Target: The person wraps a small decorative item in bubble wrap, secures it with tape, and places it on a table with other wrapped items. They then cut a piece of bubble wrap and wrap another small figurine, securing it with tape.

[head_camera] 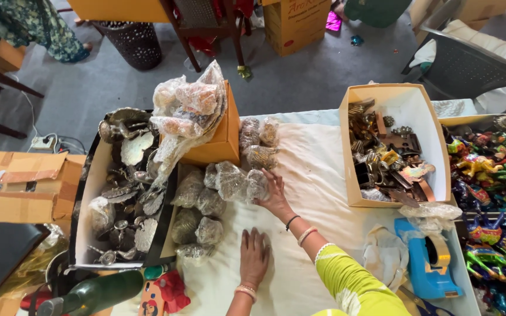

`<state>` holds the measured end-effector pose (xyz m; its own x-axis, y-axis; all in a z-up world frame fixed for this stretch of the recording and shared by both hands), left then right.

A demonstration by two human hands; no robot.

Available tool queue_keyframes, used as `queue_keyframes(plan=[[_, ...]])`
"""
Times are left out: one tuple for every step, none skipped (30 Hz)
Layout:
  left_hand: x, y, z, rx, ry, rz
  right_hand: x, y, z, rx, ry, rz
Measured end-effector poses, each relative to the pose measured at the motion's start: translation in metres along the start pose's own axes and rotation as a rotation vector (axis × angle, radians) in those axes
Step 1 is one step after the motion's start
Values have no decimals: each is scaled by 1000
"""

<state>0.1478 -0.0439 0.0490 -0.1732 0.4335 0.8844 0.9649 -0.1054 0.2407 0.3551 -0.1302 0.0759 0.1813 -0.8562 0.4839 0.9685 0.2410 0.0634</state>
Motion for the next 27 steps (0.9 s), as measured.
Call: queue_keyframes(plan=[[1,4,0,-8,-1,0,3,-1,-1,-1,-1,-8],[1,2,-2,0,15,36,7,-8,-3,17,3,-43],[0,0,-4,9,32,71,12,-15,-5,34,8,-79],[-1,0,-2,-6,28,78,14,-23,-16,25,5,-92],[-1,0,0,7,36,63,14,-30,-29,-28,-64,-65],[-2,1,0,12,38,54,18,-40,-44,-92,-135,-44],[-4,-2,1,-11,27,68,15,-56,-68,-111,-140,-64],[-5,-1,3,-16,36,35,14,-70,-90,-60,-229,-71],[-7,0,4,-22,44,1,12,-86,-111,-12,-320,-75],[-8,-2,3,-51,28,18,27,-108,-105,-40,-328,-99],[-7,-3,3,-40,26,1,37,-131,-94,35,-400,-49],[-6,-2,5,-33,23,-19,45,-151,-81,108,-472,1],[-5,1,2,-65,7,-3,59,-172,-77,79,-481,-25],[-2,0,2,-45,12,-4,66,-195,-71,85,-456,30],[1,0,1,-24,17,-5,73,-218,-63,92,-429,85],[1,2,0,-49,7,4,86,-236,-65,74,-434,63],[2,3,1,-39,17,1,95,-256,-64,132,-452,71],[3,4,1,-28,27,-4,104,-276,-62,191,-472,79],[2,6,1,-52,16,5,114,-290,-66,173,-479,60],[2,4,1,-54,30,-1,120,-307,-67,195,-503,59],[2,3,2,-56,44,-8,126,-325,-68,217,-526,59],[0,3,2,-76,34,2,131,-332,-69,198,-532,44],[0,2,2,-78,48,-5,136,-340,-70,168,-526,19],[0,2,4,-77,62,-18,141,-345,-71,145,-521,-6],[-1,2,2,-96,54,-14,142,-346,-71,132,-528,-21],[0,2,2,-94,61,-20,141,-345,-69,141,-547,-16],[1,2,3,-92,68,-27,140,-344,-68,150,-567,-10]])
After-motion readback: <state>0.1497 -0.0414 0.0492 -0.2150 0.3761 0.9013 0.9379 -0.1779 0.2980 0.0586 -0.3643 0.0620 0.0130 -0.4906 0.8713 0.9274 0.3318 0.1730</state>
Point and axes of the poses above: each hand's wrist, its own y-axis towards the middle knuckle, its own x-axis out of the back of the hand, z = x × y, the point moved 4 cm from there along y, towards the middle knuckle, and after that the axes turned 10 degrees about -x, right-handed, at the moved point
